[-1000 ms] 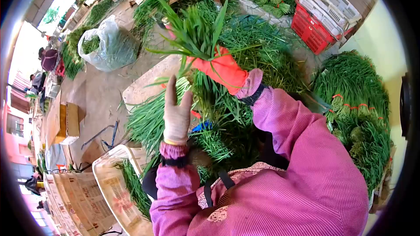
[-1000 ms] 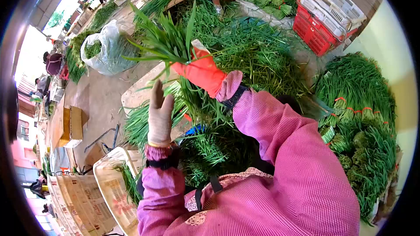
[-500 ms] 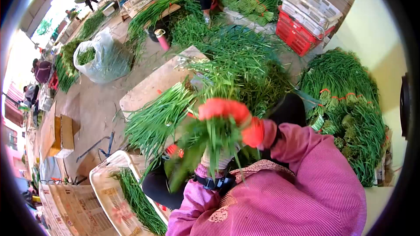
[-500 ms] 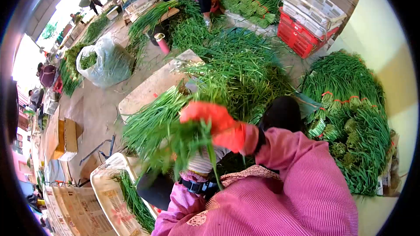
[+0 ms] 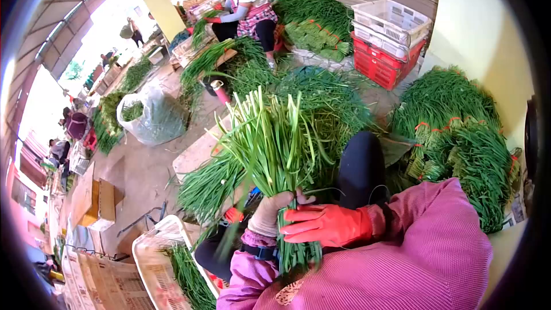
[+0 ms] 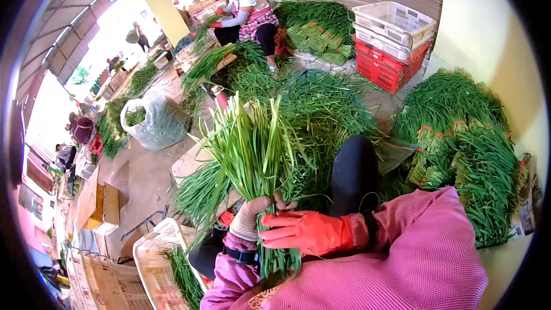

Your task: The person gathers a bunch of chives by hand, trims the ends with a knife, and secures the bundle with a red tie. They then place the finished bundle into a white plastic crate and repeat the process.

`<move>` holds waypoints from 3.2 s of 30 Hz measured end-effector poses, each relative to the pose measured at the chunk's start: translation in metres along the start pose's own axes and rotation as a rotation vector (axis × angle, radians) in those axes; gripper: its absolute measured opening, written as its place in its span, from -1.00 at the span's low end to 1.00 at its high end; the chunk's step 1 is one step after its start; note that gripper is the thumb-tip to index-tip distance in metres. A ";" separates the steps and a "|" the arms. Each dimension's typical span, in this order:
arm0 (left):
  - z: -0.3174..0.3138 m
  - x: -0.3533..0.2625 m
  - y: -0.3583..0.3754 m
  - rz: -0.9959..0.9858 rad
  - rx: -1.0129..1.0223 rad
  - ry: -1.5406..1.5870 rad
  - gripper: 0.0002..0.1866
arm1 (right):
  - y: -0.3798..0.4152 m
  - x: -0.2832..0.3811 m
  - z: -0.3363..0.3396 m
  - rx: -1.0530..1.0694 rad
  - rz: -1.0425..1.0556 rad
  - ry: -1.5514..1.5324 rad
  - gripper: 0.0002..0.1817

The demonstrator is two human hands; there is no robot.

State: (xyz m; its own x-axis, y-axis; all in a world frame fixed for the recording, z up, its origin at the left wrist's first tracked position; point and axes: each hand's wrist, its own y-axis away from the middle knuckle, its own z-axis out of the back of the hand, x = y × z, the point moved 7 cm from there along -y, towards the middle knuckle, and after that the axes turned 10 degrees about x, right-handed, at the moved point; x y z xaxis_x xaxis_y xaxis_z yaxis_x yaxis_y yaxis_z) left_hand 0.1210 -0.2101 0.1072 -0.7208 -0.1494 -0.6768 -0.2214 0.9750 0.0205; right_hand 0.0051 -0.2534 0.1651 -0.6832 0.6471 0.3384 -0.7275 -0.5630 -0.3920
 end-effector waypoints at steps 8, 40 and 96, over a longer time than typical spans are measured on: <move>0.072 0.010 0.054 0.248 -0.194 -0.409 -0.81 | -0.008 -0.072 0.112 -0.535 -0.390 -0.047 -0.57; 0.085 0.031 0.114 0.247 -0.546 -1.151 -0.48 | -0.009 -0.184 0.063 -0.545 -0.844 -0.890 -0.50; 0.077 0.033 0.136 0.222 -0.500 -1.133 -0.47 | -0.017 -0.200 0.046 -0.181 -0.637 -0.101 -0.28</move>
State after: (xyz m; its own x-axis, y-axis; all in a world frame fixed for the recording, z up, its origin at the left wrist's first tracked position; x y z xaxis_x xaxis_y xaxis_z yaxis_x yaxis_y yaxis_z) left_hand 0.1174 -0.0695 0.0315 0.1387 0.4763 -0.8682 -0.5703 0.7552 0.3232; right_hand 0.1511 -0.3968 0.1438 -0.1322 0.7682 0.6263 -0.9747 0.0139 -0.2229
